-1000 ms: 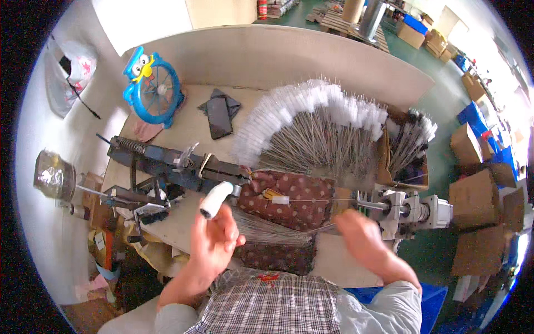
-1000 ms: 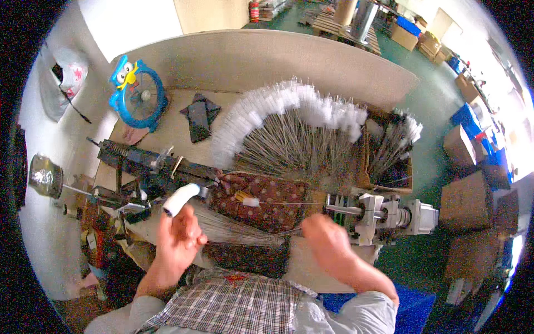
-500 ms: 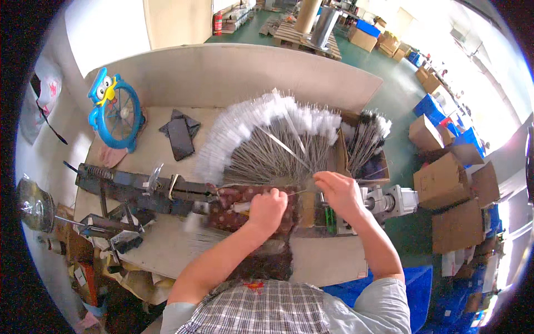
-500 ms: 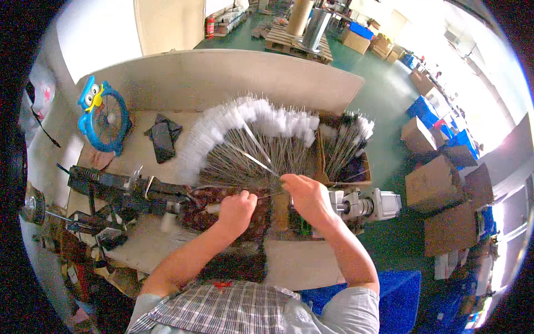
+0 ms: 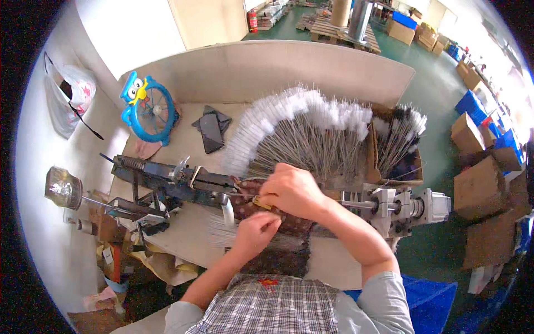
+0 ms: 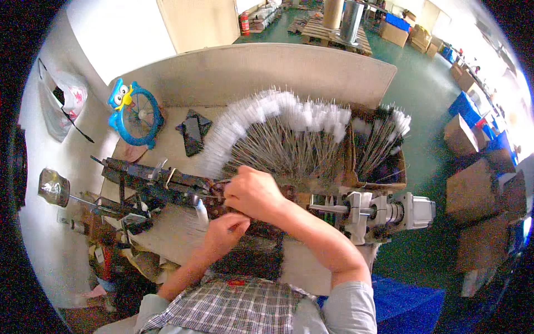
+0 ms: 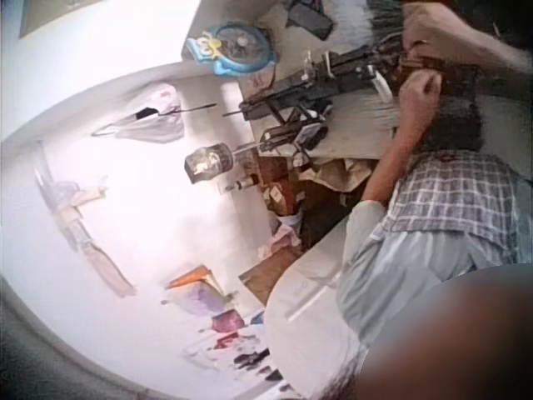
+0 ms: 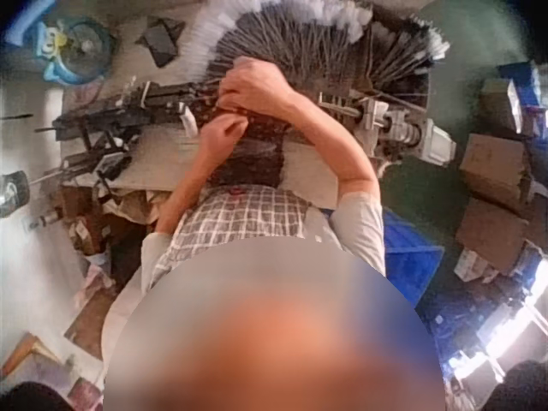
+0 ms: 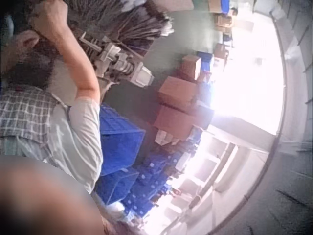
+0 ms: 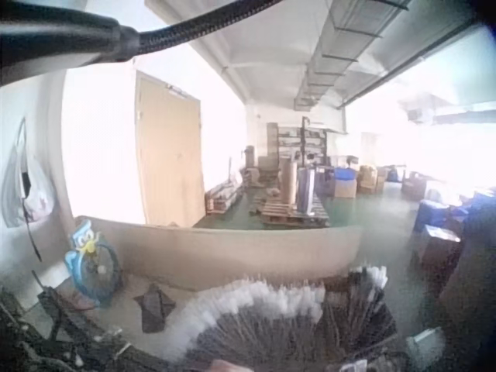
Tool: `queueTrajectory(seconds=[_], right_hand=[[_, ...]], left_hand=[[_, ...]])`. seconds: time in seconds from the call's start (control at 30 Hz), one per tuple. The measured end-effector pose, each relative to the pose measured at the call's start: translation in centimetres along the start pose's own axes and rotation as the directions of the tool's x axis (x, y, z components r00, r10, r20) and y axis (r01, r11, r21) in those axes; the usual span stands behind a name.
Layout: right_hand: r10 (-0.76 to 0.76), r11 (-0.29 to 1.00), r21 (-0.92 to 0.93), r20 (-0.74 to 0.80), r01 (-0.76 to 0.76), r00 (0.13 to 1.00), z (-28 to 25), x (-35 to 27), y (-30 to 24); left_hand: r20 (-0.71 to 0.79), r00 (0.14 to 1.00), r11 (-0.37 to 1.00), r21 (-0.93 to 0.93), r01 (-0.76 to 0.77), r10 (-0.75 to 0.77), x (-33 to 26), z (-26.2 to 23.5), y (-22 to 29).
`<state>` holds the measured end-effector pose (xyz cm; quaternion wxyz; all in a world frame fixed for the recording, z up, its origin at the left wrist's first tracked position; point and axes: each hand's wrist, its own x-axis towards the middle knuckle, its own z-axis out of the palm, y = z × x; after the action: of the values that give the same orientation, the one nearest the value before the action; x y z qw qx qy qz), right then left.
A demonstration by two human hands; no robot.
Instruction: Using a manual assembly machine to attach components to industrial brushes or swabs.
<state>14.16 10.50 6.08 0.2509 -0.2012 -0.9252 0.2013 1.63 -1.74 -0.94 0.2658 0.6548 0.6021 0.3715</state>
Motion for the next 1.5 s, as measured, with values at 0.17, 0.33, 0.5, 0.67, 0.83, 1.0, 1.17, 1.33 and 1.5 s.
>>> queueTrajectory(seconds=[0.17,0.33,0.5,0.67,0.83,1.0,1.17,1.33,1.5], right_hand=[[0.078,0.996,-0.041,-0.055,-0.080,0.995,5.2,2.7,-0.4],[0.129,0.982,-0.137,0.000,-0.128,0.992,6.4,4.1,-1.2],[0.161,0.970,-0.191,0.052,-0.148,0.986,5.8,4.2,-1.5],[0.207,0.961,-0.202,0.071,-0.189,0.976,5.3,4.1,-1.8],[0.054,0.998,-0.016,-0.163,-0.057,0.985,2.6,2.2,-1.9],[0.084,0.995,-0.038,-0.109,-0.089,0.990,2.7,-2.8,-2.4],[0.242,0.954,-0.160,-0.091,-0.254,0.966,9.9,-4.0,0.2],[0.112,0.991,-0.064,-0.040,-0.114,0.993,7.9,-4.0,-0.6],[0.164,0.981,0.095,0.086,-0.172,0.983,6.1,-4.0,-1.3]], left_hand=[[0.494,0.603,-0.044,-0.795,0.605,-0.627,-3.7,-2.7,-5.9],[0.325,0.712,-0.266,-0.943,0.197,-0.622,-3.9,-6.8,-6.7],[0.072,0.828,0.626,-0.619,0.474,-0.557,-0.7,-6.6,-2.1],[-0.098,0.883,0.888,-0.013,0.460,-0.459,-0.3,-5.3,-4.0],[0.013,0.892,0.671,-0.653,0.350,-0.452,-0.1,-3.2,-4.8],[-0.071,0.888,0.575,-0.785,0.232,-0.455,-0.4,-0.4,-4.9],[0.002,0.857,0.841,-0.192,0.506,-0.515,0.0,-3.6,-3.9],[-0.180,0.782,0.756,-0.453,0.473,-0.597,-2.7,-5.7,-7.6],[-0.058,0.474,0.133,-0.983,0.126,-0.878,-9.1,-12.6,-14.7]])
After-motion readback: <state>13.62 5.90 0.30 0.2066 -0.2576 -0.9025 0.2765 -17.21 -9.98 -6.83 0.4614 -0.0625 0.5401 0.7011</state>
